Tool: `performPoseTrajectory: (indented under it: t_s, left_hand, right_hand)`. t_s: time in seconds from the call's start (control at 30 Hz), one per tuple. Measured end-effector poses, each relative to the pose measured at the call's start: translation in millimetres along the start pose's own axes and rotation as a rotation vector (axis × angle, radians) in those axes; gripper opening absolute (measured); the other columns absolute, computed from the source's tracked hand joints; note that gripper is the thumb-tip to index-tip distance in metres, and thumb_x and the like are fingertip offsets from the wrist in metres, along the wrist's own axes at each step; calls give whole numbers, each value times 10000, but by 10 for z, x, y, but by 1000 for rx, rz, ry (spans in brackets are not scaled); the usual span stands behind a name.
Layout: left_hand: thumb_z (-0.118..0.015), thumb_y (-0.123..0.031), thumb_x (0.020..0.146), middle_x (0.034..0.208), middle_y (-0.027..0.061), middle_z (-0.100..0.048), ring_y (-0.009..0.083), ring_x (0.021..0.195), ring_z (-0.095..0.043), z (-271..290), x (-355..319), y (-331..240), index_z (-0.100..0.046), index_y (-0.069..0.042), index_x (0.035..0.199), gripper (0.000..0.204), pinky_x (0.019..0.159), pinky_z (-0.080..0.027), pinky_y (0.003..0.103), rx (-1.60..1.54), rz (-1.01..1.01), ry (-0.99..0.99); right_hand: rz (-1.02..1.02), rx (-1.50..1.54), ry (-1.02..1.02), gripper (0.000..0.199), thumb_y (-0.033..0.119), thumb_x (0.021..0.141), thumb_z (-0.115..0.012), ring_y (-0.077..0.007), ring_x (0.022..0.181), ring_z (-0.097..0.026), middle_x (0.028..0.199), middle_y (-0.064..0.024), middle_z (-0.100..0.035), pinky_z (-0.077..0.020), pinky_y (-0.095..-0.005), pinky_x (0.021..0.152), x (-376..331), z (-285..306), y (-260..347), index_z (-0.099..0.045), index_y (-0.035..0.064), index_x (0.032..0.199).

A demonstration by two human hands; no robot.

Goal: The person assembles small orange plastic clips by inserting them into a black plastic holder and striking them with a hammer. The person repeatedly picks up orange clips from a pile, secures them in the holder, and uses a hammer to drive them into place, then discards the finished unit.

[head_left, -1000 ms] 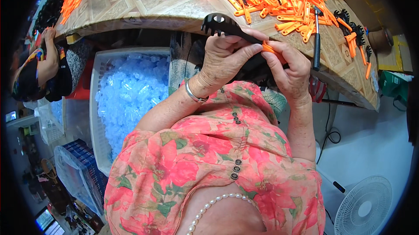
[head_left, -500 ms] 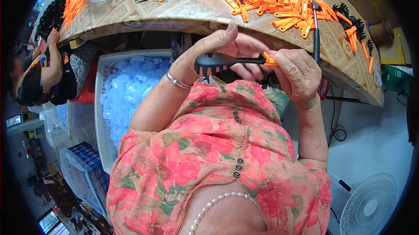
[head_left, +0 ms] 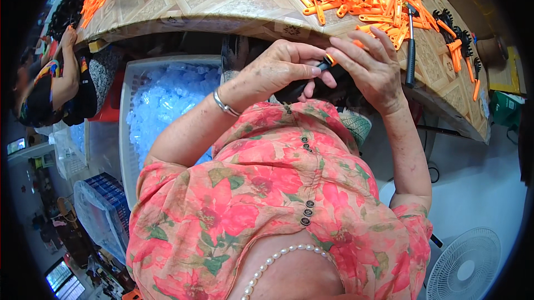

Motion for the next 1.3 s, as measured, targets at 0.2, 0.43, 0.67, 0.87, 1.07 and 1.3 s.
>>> performPoseTrajectory:
  t_s: [0.2, 0.43, 0.67, 0.87, 1.07, 1.3]
  left_hand:
    - [-561, -66, 959, 1010, 122, -703, 82, 660, -620, 102, -30, 203, -561, 45, 1285, 345, 592, -552, 225, -138, -89, -375]
    - [-561, -83, 959, 1015, 132, -707, 102, 684, -649, 270, 17, 169, -563, 41, 1243, 310, 620, -589, 252, -254, -39, -436]
    - [-556, -99, 959, 1010, 139, -707, 119, 708, -659, 288, 68, 80, -579, 50, 1196, 281, 632, -592, 271, -206, 56, -459]
    - [-542, -107, 967, 993, 126, -706, 119, 718, -663, 206, 83, 20, -589, 42, 1184, 268, 645, -588, 261, -95, 103, -392]
    - [-525, -164, 994, 961, 104, -706, 120, 699, -663, 216, 218, 30, -624, 27, 1120, 250, 631, -580, 252, -67, 119, -321]
    - [-543, -204, 980, 883, 95, -697, 135, 674, -657, 171, 282, -9, -641, 24, 1052, 258, 601, -561, 265, -91, 138, -340]
  right_hand:
    - [-185, 201, 22, 317, 147, 760, -669, -241, 1070, -585, 1121, -41, -633, -485, -371, 943, 205, -472, 57, -699, 97, 1071]
    - [-222, 325, -78, 369, 6, 743, -635, -288, 1093, -591, 1129, -80, -639, -481, -390, 959, 308, -670, -2, -677, 50, 1107]
    - [-252, 315, -65, 378, -21, 738, -598, -307, 1099, -586, 1123, -107, -638, -470, -401, 978, 317, -661, 4, -664, 21, 1108]
    - [-269, 322, -87, 400, -42, 739, -579, -310, 1079, -587, 1101, -114, -631, -466, -411, 969, 207, -578, 12, -660, 24, 1125]
    - [-335, 360, -116, 416, -65, 734, -566, -313, 1064, -592, 1108, -122, -618, -475, -409, 945, 140, -566, -6, -666, 34, 1125]
    - [-387, 398, -115, 402, -70, 703, -551, -326, 1019, -598, 1073, -129, -619, -489, -406, 889, 116, -519, -27, -670, 18, 1076]
Point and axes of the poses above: each hand's wrist, its own x-axis towards the middle knuckle, its own z-axis out of the back of the hand, y = z × x, the point moved 3 cm from there along x, towards the middle knuckle
